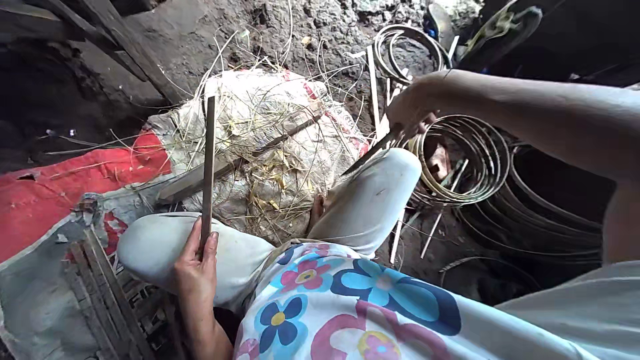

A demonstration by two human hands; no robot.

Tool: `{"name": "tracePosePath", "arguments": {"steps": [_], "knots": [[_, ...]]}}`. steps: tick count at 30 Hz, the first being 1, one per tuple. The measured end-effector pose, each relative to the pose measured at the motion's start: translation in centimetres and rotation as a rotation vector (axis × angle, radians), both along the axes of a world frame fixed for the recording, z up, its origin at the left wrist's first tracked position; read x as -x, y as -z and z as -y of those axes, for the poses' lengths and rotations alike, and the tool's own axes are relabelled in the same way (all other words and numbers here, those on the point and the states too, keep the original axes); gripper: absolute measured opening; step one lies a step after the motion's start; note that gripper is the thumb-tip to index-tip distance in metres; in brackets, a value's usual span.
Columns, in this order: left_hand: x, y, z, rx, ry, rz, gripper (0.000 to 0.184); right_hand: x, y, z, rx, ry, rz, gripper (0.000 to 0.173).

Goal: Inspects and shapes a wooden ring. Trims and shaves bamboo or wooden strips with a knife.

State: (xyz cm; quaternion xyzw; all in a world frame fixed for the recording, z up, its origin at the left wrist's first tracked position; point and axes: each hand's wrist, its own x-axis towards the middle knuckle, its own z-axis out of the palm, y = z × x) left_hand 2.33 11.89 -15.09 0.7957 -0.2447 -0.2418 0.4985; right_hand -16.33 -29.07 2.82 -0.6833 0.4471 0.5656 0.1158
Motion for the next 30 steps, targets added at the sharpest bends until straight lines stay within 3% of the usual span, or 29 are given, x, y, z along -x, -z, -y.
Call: {"name": "tracePosePath", "arguments": {"steps": [2,4,6,8,10,11,14,17,19,20,21,24,27,30], "knots": [[0.0,-0.1,0.0,0.007,-0.003,0.018,0.047,0.3,-0.6,-0.4,-0.202,-0.004,0.131,0.013],[-0.2,-0.1,-0.1,0.005,-0.011,0.039,0.047,1.3,-0.6,0.1,-0.467,0.166,0.537,0.017],[-0.2,-0.1,0.0,-0.016,-0.013,0.030,0.048,2.0,1.3,-0.6,-0.625,0.435,1.041,0.032],[0.0,-0.4,0.3,0.006,0.012,-0.049,0.048,0.7,4.1,-2.5,-0.591,0.809,1.383,0.039],[0.8,-1.2,1.6,0.102,0.079,-0.287,0.046,-1.3,6.9,-4.8,-0.465,1.122,1.585,0.032],[1.3,-1.5,2.6,0.162,0.126,-0.450,0.045,-1.9,8.2,-6.1,-0.438,1.175,1.660,0.028],[3.2,-1.7,6.4,0.360,0.319,-0.816,0.043,-2.9,12.3,-10.2,-0.440,0.994,1.819,0.032],[4.3,-1.4,9.8,0.468,0.447,-0.883,0.037,-3.9,15.5,-12.1,-0.430,0.839,1.874,0.034],[4.1,-1.3,10.4,0.403,0.468,-0.810,0.033,-4.4,16.2,-12.1,-0.393,0.812,1.905,0.010],[3.9,-1.2,10.2,0.346,0.484,-0.744,0.034,-4.7,16.1,-11.7,-0.350,0.803,1.917,0.004],[3.9,-1.1,9.6,0.275,0.507,-0.694,0.037,-5.0,15.9,-10.9,-0.294,0.807,1.926,0.009],[4.2,0.3,6.3,0.194,0.542,-0.682,0.040,-5.8,14.0,-5.9,-0.097,0.797,1.950,0.005],[4.9,1.7,3.2,0.181,0.508,-0.690,0.036,-6.1,11.7,-0.5,0.076,0.751,1.939,0.019],[4.8,1.1,3.5,0.118,0.430,-0.519,0.037,-5.6,10.0,1.0,0.412,0.502,1.739,0.032]]}}
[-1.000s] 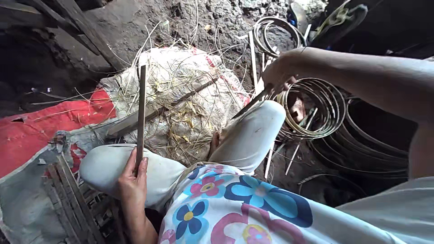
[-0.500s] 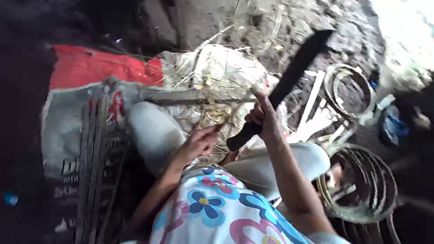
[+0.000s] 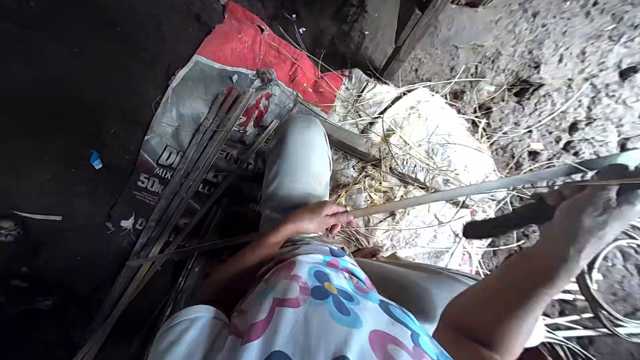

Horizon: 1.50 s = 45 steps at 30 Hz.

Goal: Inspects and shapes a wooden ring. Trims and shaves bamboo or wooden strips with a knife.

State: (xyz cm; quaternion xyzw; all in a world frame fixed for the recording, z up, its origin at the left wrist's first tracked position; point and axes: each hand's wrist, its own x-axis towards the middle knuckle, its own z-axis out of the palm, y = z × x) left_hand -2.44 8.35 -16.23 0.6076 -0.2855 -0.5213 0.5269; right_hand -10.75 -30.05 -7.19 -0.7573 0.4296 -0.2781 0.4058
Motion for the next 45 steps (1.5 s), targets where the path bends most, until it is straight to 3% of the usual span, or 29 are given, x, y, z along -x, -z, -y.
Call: {"name": "tracePosePath", "arguments": {"steps": [3,8,11,14,21,27,31,35,38,41,43,45], "knots": [[-1.6,-2.3,2.2,-0.093,-0.073,0.269,0.037,0.6,-0.9,-4.6,0.218,-0.016,-0.262,0.044],[-3.5,-4.0,7.6,-0.150,-0.067,0.546,0.038,-0.2,1.9,-16.2,0.238,-0.171,-0.478,0.031],[-3.5,-5.3,9.6,-0.180,-0.039,0.644,0.035,-1.0,5.1,-19.2,0.249,-0.224,-0.505,0.031],[-3.0,-6.3,10.3,-0.222,-0.027,0.738,0.030,-2.1,5.6,-20.0,0.352,-0.218,-0.513,0.023],[-2.1,-6.0,9.0,-0.216,-0.084,0.911,0.033,-3.7,6.1,-18.5,0.363,-0.181,-0.494,0.013],[-1.9,-4.7,6.2,-0.285,-0.046,0.845,0.033,-6.7,4.8,-11.1,0.099,-0.009,-0.643,0.032],[-1.4,-2.2,-1.6,-0.263,-0.074,0.813,0.034,-7.3,4.8,-6.2,0.074,0.036,-0.647,0.033],[-1.3,-2.1,-10.6,-0.240,-0.126,0.766,0.035,-7.4,4.0,-1.3,0.077,0.065,-0.652,0.038],[-1.7,-2.6,-15.0,-0.258,-0.117,0.630,0.032,-7.0,3.5,1.1,0.094,0.102,-0.708,0.038],[-2.6,-3.4,-19.0,-0.281,-0.126,0.436,0.027,-5.3,3.6,4.3,-0.006,0.203,-0.615,0.042],[-2.5,-3.4,-17.3,-0.300,-0.134,0.342,0.030,-4.5,2.7,3.5,-0.010,0.196,-0.536,0.038],[-2.6,-2.9,-11.4,-0.296,-0.149,0.284,0.037,-4.9,2.4,0.0,0.043,0.071,-0.408,0.038]]}}
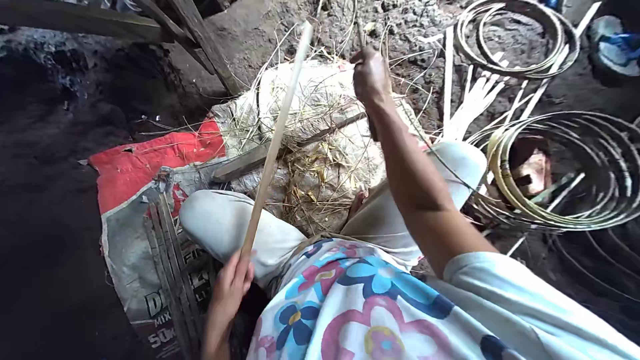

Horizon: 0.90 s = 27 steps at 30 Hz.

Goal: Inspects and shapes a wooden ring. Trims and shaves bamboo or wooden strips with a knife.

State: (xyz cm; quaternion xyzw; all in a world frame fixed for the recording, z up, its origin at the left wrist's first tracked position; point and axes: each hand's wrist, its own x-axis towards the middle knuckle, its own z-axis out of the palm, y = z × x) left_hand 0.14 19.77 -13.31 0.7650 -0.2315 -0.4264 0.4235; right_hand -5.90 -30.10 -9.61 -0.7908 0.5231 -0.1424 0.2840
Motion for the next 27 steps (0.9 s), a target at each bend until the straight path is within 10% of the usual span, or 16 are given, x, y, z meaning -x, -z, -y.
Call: {"name": "tracePosePath", "arguments": {"steps": [5,10,21,27], "knots": [[-2.2,-0.5,15.8,0.097,0.006,0.025,0.038,-0.4,0.9,-14.6,0.028,-0.291,0.025,0.028],[-1.6,-2.6,20.4,0.166,0.023,-0.009,0.034,1.2,3.8,-19.1,0.308,-0.357,0.119,0.009],[-1.1,-2.8,19.8,0.075,0.049,0.138,0.037,-1.7,3.0,-14.5,0.270,-0.307,0.015,0.019],[1.4,-0.6,9.8,0.036,0.097,-0.039,0.032,-2.0,2.2,-4.3,0.051,-0.053,-0.121,0.032]]}}
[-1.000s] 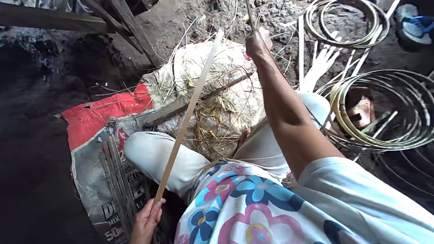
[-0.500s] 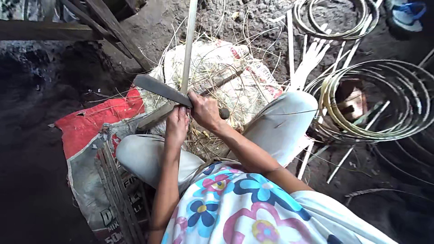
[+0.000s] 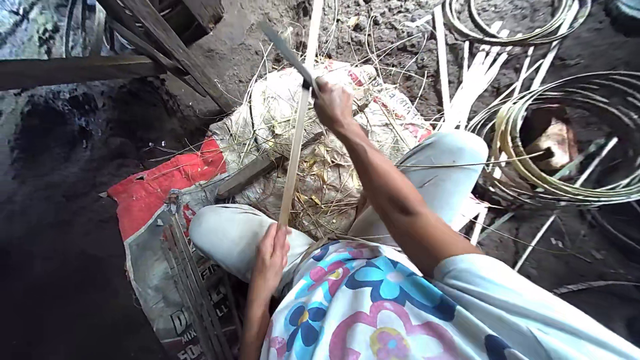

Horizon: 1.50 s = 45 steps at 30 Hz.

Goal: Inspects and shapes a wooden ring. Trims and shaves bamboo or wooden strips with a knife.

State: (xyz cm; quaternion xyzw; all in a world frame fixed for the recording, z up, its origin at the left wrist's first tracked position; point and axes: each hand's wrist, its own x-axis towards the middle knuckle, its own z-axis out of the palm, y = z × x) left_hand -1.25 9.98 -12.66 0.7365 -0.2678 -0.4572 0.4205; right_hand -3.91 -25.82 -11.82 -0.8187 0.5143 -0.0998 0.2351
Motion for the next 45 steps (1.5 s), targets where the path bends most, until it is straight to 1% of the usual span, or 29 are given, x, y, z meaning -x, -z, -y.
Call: {"name": "tracePosePath", "arguments": {"steps": [4,7,8,9,10,12,13,15,16,17,18,20,22,23,25,26,28,30,31,32,35,41,43,45], "knots": [[-0.3,0.1,-8.8,0.006,0.037,-0.008,0.031,1.2,-1.0,4.8,0.049,0.034,-0.053,0.035],[-1.0,0.5,-14.8,-0.085,0.028,-0.031,0.030,2.4,-1.2,8.2,0.028,0.130,-0.060,0.038],[-1.4,0.6,-16.0,-0.103,0.019,-0.052,0.029,2.8,-1.8,9.1,0.007,0.172,-0.050,0.039],[-1.5,0.8,-16.0,-0.105,0.005,-0.053,0.030,3.3,-2.4,9.2,-0.013,0.184,-0.027,0.038],[-1.3,1.1,-14.8,-0.096,-0.013,-0.032,0.033,3.5,-3.0,8.7,-0.032,0.162,0.028,0.036],[-1.2,1.5,-10.4,-0.082,-0.060,0.016,0.037,3.5,-3.6,5.6,-0.118,0.065,0.225,0.035],[-1.3,1.8,-8.0,-0.070,-0.074,0.025,0.036,3.2,-3.4,3.2,-0.215,0.051,0.366,0.032],[-1.3,2.9,-4.6,-0.007,-0.071,-0.027,0.031,2.1,-2.2,-1.2,-0.543,0.079,0.679,0.033],[-1.3,3.4,-3.5,0.010,-0.042,-0.057,0.030,1.7,-1.8,-2.8,-0.682,0.079,0.790,0.033],[-1.4,3.9,-2.8,0.016,-0.003,-0.074,0.028,1.5,-1.4,-3.9,-0.766,0.062,0.847,0.030],[-1.7,4.3,-2.1,0.017,0.037,-0.092,0.027,1.5,-1.2,-4.5,-0.806,0.043,0.893,0.026],[-2.7,4.3,-0.1,0.076,0.103,-0.124,0.029,1.7,-1.2,-5.4,-0.823,-0.023,0.924,0.020],[-3.5,3.2,3.7,0.166,0.117,-0.118,0.035,1.8,-1.6,-6.0,-0.736,-0.117,0.856,0.022],[-3.7,2.3,5.9,0.176,0.093,-0.123,0.037,1.8,-1.9,-6.3,-0.614,-0.155,0.771,0.023],[-3.5,1.0,9.9,0.135,0.016,-0.111,0.036,2.1,-2.6,-6.6,-0.333,-0.209,0.495,0.026],[-3.5,0.7,11.5,0.105,0.007,-0.032,0.035,2.2,-3.0,-7.0,-0.238,-0.217,0.331,0.027],[-3.5,0.5,13.4,0.061,0.034,0.255,0.037,2.3,-2.8,-8.5,-0.052,-0.211,0.104,0.026],[-3.4,-0.3,14.2,0.020,0.056,0.485,0.040,2.9,-1.5,-10.5,0.122,-0.239,0.044,0.019],[-3.1,-0.6,14.3,0.002,0.058,0.568,0.040,3.0,-1.1,-10.8,0.146,-0.271,0.008,0.019],[-2.9,-0.9,14.3,-0.014,0.058,0.629,0.040,2.8,-1.2,-10.4,0.095,-0.302,-0.048,0.023],[-2.2,-1.3,13.8,-0.015,0.041,0.706,0.038,2.1,-1.5,-8.5,0.006,-0.285,-0.087,0.026],[-2.8,-2.3,12.1,0.030,-0.013,0.676,0.035,0.2,-2.2,-7.4,0.097,-0.237,0.005,0.024],[-2.8,-2.2,10.6,0.024,-0.006,0.662,0.033,-0.4,-2.4,-6.2,0.108,-0.198,0.020,0.025],[-2.7,-1.8,8.6,0.023,0.007,0.666,0.031,-0.8,-3.0,-4.5,0.076,-0.148,0.004,0.027]]}}
